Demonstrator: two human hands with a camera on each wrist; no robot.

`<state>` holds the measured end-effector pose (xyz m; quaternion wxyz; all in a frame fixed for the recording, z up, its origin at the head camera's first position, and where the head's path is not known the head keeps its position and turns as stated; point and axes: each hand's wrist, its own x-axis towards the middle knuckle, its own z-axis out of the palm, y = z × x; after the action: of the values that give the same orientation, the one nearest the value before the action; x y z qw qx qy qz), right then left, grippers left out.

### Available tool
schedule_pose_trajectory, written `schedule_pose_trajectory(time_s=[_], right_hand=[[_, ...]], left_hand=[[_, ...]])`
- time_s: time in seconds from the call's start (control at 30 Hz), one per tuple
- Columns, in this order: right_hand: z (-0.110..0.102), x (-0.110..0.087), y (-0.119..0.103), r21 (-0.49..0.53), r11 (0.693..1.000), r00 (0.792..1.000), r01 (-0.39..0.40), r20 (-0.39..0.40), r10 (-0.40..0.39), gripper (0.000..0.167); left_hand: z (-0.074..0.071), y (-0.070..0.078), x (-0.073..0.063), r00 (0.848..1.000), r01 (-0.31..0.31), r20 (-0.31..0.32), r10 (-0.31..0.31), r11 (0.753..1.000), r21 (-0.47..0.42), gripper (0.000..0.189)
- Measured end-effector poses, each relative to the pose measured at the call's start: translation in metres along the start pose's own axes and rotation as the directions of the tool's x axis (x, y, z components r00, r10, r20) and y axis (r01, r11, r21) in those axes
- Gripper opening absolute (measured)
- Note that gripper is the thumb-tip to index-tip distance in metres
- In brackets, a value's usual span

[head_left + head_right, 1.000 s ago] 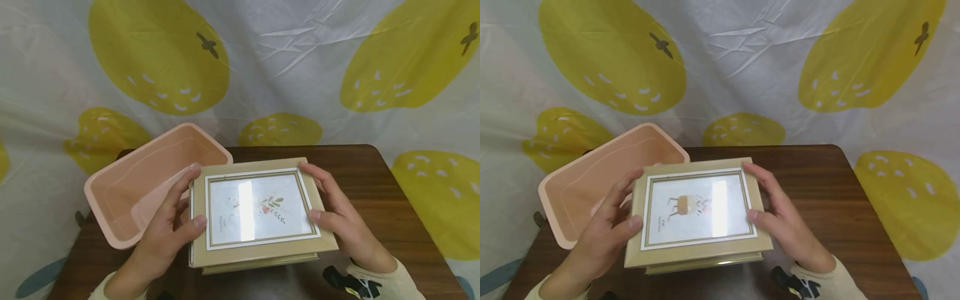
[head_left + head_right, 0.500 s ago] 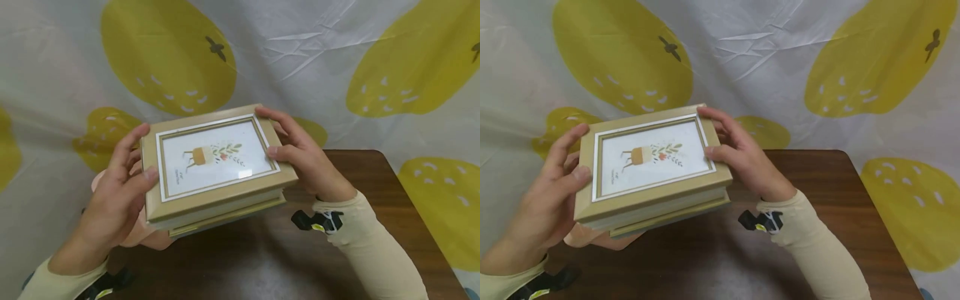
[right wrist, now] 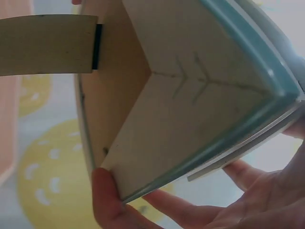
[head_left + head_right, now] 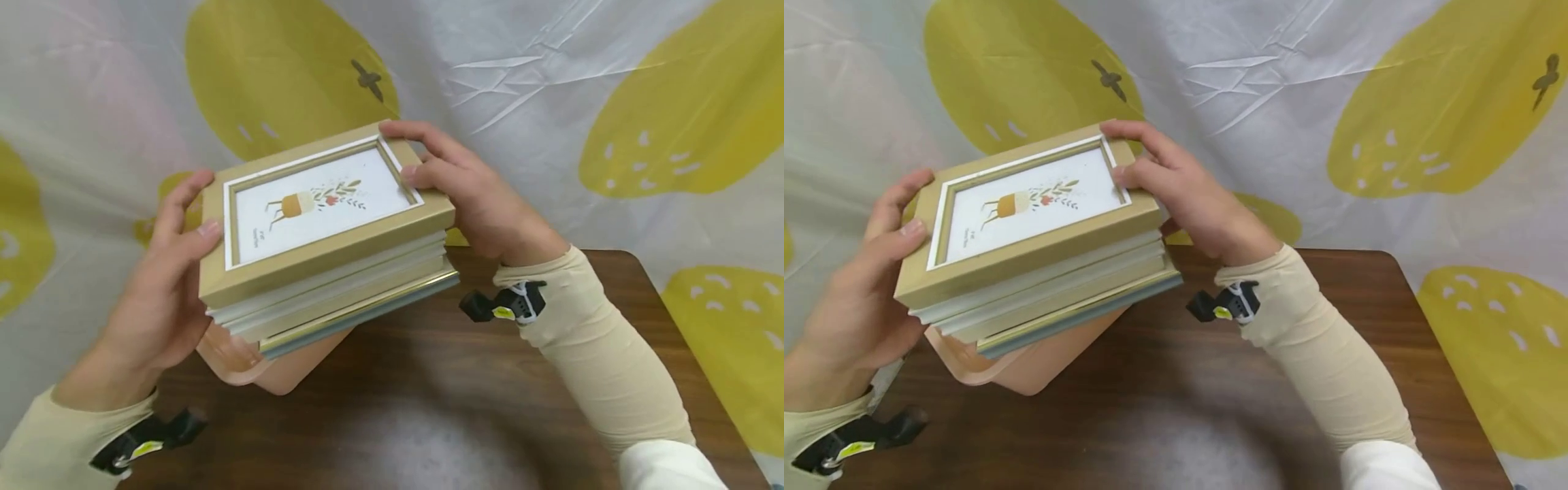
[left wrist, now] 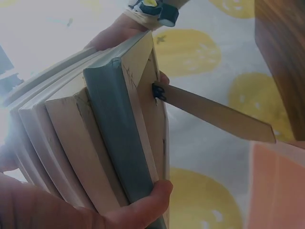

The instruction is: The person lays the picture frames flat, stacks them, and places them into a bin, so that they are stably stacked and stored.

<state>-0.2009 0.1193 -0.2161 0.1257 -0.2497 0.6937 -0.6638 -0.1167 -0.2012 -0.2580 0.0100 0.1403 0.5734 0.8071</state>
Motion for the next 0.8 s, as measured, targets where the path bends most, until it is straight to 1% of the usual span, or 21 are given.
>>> schedule_pose_trajectory(time_s=[0.13, 0.23, 0.33, 0.4, 0.47, 0.53, 0.63, 0.73, 0.8], right_hand=[[0.0, -0.006, -0.021, 0.025, 0.997, 0.997, 0.078, 0.007, -0.078, 0.057], [0.002, -0.006, -0.035, 0.024, 0.991, 0.991, 0.132, 0.005, -0.132, 0.056], [0.006, 0.002, -0.042, 0.017, 0.982, 0.982, 0.189, 0.002, -0.189, 0.056], [0.009, 0.014, -0.04, 0.013, 0.975, 0.975, 0.221, 0.015, -0.222, 0.058], [0.011, 0.03, -0.032, 0.045, 0.972, 0.972, 0.23, 0.039, -0.232, 0.059], [0.013, 0.048, -0.019, 0.07, 0.971, 0.97, 0.23, 0.067, -0.234, 0.061], [0.014, 0.074, 0.007, 0.093, 0.973, 0.969, 0.211, 0.111, -0.221, 0.063], [0.015, 0.094, 0.033, 0.098, 0.974, 0.964, 0.203, 0.153, -0.216, 0.065], [0.016, 0.105, 0.049, 0.12, 0.975, 0.962, 0.19, 0.175, -0.209, 0.065]], left_hand=[[0.006, 0.011, -0.002, 0.995, -0.089, 0.035, 0.092, 0.993, -0.073, 0.052], [0.009, 0.023, -0.004, 0.991, -0.127, 0.027, 0.129, 0.989, -0.071, 0.055], [0.006, 0.034, -0.002, 0.987, -0.161, 0.009, 0.162, 0.985, -0.061, 0.056], [0.003, 0.038, 0.0, 0.982, -0.188, -0.014, 0.188, 0.981, -0.037, 0.056], [-0.003, 0.038, 0.003, 0.978, -0.205, -0.045, 0.203, 0.978, -0.05, 0.055], [-0.009, 0.034, 0.005, 0.977, -0.2, -0.089, 0.195, 0.979, -0.049, 0.055], [-0.02, 0.024, 0.008, 0.978, -0.161, -0.146, 0.152, 0.986, -0.05, 0.058], [-0.029, 0.012, 0.009, 0.971, -0.126, -0.208, 0.12, 0.992, -0.015, 0.062], [-0.032, 0.005, 0.01, 0.963, -0.103, -0.249, 0.103, 0.995, 0.014, 0.062]])
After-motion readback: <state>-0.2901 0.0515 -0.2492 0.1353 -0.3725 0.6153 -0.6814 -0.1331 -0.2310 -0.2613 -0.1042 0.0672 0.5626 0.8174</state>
